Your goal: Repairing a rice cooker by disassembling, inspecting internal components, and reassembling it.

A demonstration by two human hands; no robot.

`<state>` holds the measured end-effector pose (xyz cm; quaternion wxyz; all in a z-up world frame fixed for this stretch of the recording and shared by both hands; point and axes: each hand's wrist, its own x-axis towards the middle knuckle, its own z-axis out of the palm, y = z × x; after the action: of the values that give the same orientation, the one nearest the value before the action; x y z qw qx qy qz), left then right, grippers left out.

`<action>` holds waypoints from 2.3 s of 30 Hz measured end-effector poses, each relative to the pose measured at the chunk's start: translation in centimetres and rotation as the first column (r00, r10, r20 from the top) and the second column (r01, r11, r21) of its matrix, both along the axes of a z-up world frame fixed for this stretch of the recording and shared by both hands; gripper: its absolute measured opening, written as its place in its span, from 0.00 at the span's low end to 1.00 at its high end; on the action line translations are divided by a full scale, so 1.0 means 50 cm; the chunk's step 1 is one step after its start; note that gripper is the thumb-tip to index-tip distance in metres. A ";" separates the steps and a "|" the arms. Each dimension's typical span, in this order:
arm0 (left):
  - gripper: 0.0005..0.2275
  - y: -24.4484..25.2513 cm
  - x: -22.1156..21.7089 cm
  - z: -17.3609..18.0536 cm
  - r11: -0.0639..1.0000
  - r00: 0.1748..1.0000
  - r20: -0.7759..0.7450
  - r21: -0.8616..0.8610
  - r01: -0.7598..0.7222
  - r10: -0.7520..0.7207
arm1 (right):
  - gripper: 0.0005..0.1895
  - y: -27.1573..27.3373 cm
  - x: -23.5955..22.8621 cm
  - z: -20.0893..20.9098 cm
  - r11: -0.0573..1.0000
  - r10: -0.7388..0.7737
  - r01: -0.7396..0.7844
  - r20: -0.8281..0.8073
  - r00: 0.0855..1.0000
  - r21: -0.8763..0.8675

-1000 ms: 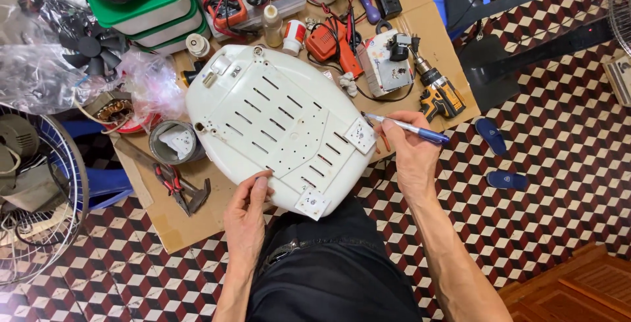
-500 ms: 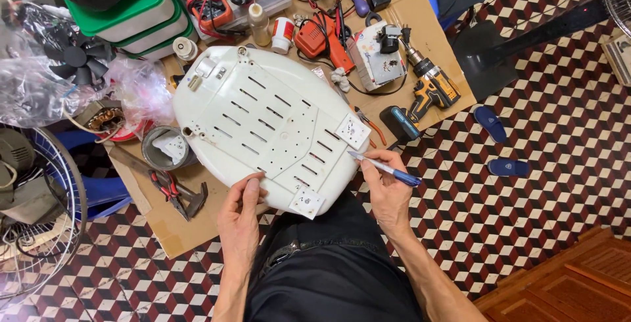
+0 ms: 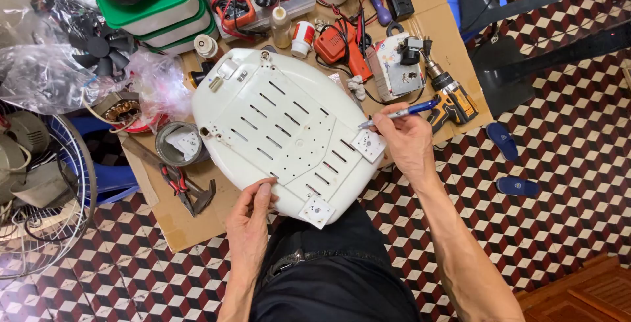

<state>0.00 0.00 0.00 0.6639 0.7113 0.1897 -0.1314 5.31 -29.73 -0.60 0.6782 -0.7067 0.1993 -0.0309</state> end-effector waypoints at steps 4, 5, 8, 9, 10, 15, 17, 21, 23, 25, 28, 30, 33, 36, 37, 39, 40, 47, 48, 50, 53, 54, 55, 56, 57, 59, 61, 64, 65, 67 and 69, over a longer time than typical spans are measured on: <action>0.15 -0.003 0.001 0.001 1.000 1.000 -0.011 -0.019 -0.016 0.016 | 0.09 0.000 0.003 0.021 0.995 0.055 -0.058 -0.046 0.997 -0.080; 0.15 -0.003 0.000 0.001 1.000 1.000 -0.019 -0.025 -0.017 0.016 | 0.09 0.000 0.003 0.021 0.993 0.073 -0.077 -0.047 0.996 -0.086; 0.15 -0.004 0.001 0.003 0.999 0.999 -0.035 -0.043 -0.024 0.022 | 0.09 -0.006 0.004 0.013 0.991 0.102 -0.106 -0.048 0.994 -0.076; 0.15 -0.004 0.001 0.003 0.998 0.999 -0.043 -0.052 -0.022 0.020 | 0.09 -0.009 0.004 0.008 0.993 0.104 -0.107 -0.048 0.993 -0.057; 0.15 -0.005 0.001 0.004 0.998 0.999 -0.045 -0.053 -0.030 0.027 | 0.09 -0.009 0.005 0.009 0.992 0.112 -0.114 -0.049 0.993 -0.058; 0.15 -0.005 0.002 0.009 0.999 0.999 -0.031 -0.042 -0.013 0.012 | 0.08 -0.002 0.008 0.020 0.981 0.154 -0.159 -0.050 0.987 -0.113; 0.15 -0.004 0.002 0.009 0.999 0.999 -0.030 -0.039 -0.016 0.015 | 0.07 0.001 0.009 0.024 0.979 0.157 -0.164 -0.061 0.986 -0.123; 0.16 -0.004 0.003 0.009 1.000 1.000 -0.029 -0.024 -0.007 0.006 | 0.07 0.000 0.007 0.017 0.969 0.156 -0.169 -0.082 0.984 -0.181; 0.16 -0.004 0.004 0.012 1.000 0.999 -0.033 -0.023 -0.007 0.006 | 0.07 0.000 0.007 0.018 0.969 0.164 -0.174 -0.075 0.984 -0.174; 0.16 -0.005 0.005 0.015 1.000 0.999 -0.036 -0.022 -0.004 0.004 | 0.07 0.000 0.007 0.020 0.970 0.169 -0.178 -0.068 0.983 -0.167; 0.16 -0.005 0.006 0.019 1.000 0.999 -0.047 -0.008 -0.001 0.001 | 0.07 0.003 0.008 0.025 0.973 0.120 -0.146 -0.152 0.981 -0.176; 0.16 -0.004 0.007 0.019 1.000 0.999 -0.048 0.001 0.004 -0.004 | 0.08 0.004 0.008 0.029 0.971 0.134 -0.149 -0.092 0.987 -0.186; 0.17 -0.005 0.005 0.017 1.000 0.999 -0.039 -0.010 0.002 -0.003 | 0.08 0.003 0.009 0.033 0.971 0.130 -0.157 -0.156 0.979 -0.181; 0.17 -0.004 0.006 0.019 1.000 0.999 -0.045 -0.008 0.007 -0.008 | 0.07 0.007 0.006 0.035 0.972 0.131 -0.153 -0.130 0.983 -0.176; 0.17 -0.004 0.006 0.018 1.000 0.999 -0.044 -0.008 0.006 -0.007 | 0.07 0.008 0.007 0.036 0.972 0.132 -0.154 -0.129 0.983 -0.176; 0.17 -0.004 0.006 0.018 1.000 0.999 -0.049 -0.006 0.010 -0.010 | 0.07 0.009 0.007 0.038 0.963 0.129 -0.143 -0.074 0.989 -0.231; 0.17 -0.005 0.006 0.017 1.000 0.999 -0.049 -0.007 0.010 -0.011 | 0.07 0.007 0.007 0.036 0.962 0.129 -0.143 -0.074 0.989 -0.231; 0.17 -0.005 0.005 0.017 1.000 0.998 -0.059 -0.003 -0.001 0.001 | 0.08 0.009 0.015 0.048 0.957 0.139 -0.169 -0.139 0.980 -0.237; 0.17 -0.006 0.004 0.018 1.000 0.998 -0.064 -0.003 -0.003 0.003 | 0.07 0.010 0.017 0.051 0.952 0.142 -0.176 -0.150 0.978 -0.249; 0.16 -0.005 0.003 0.015 1.000 0.999 -0.054 -0.010 -0.005 0.004 | 0.07 0.011 0.021 0.054 0.951 0.153 -0.184 -0.137 0.979 -0.250; 0.15 -0.005 0.004 0.023 1.000 1.000 -0.004 -0.004 0.010 -0.010 | 0.07 0.010 0.026 0.059 0.947 0.171 -0.203 -0.143 0.975 -0.250; 0.15 -0.005 0.005 0.028 1.000 0.999 0.037 0.011 0.024 -0.025 | 0.07 0.009 0.027 0.060 0.945 0.180 -0.216 -0.161 0.970 -0.246; 0.15 -0.009 0.006 0.038 1.000 0.999 0.041 0.007 0.025 -0.025 | 0.07 0.008 0.021 0.063 0.944 0.178 -0.214 -0.159 0.971 -0.251; 0.14 -0.011 0.007 0.049 0.998 0.997 0.068 0.051 0.044 -0.048 | 0.08 0.007 0.014 0.066 0.931 0.166 -0.210 -0.167 0.972 -0.299; 0.13 -0.012 0.007 0.061 0.994 0.994 0.092 0.098 0.054 -0.063 | 0.08 0.009 0.011 0.067 0.915 0.161 -0.214 -0.175 0.971 -0.342; 0.13 -0.028 0.014 0.090 0.992 0.991 0.110 0.108 0.060 -0.072 | 0.07 0.028 -0.013 0.109 0.949 0.145 -0.164 -0.088 0.986 -0.270; 0.14 -0.039 0.019 0.122 0.990 0.990 0.120 0.126 0.063 -0.078 | 0.07 0.063 -0.034 0.146 0.976 0.124 -0.124 -0.010 0.992 -0.181; 0.15 -0.057 0.028 0.159 0.991 0.976 0.178 0.066 0.113 -0.123 | 0.06 0.118 -0.051 0.191 0.978 0.160 -0.166 0.054 0.986 0.124; 0.14 -0.061 0.029 0.163 0.990 0.972 0.191 0.038 0.133 -0.138 | 0.06 0.130 -0.053 0.196 0.962 0.181 -0.187 0.047 0.982 0.197; 0.12 -0.065 0.030 0.168 0.989 0.967 0.206 0.009 0.149 -0.148 | 0.07 0.146 -0.054 0.201 0.941 0.205 -0.209 0.043 0.978 0.266; 0.10 -0.066 0.032 0.169 0.986 0.959 0.232 0.011 0.165 -0.163 | 0.08 0.153 -0.051 0.202 0.940 0.221 -0.224 0.041 0.974 0.256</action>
<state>1.60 -3.28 8.45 0.6715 0.7321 0.0508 -0.1027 2.75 -22.08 9.51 0.7650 -0.6297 0.1166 0.0683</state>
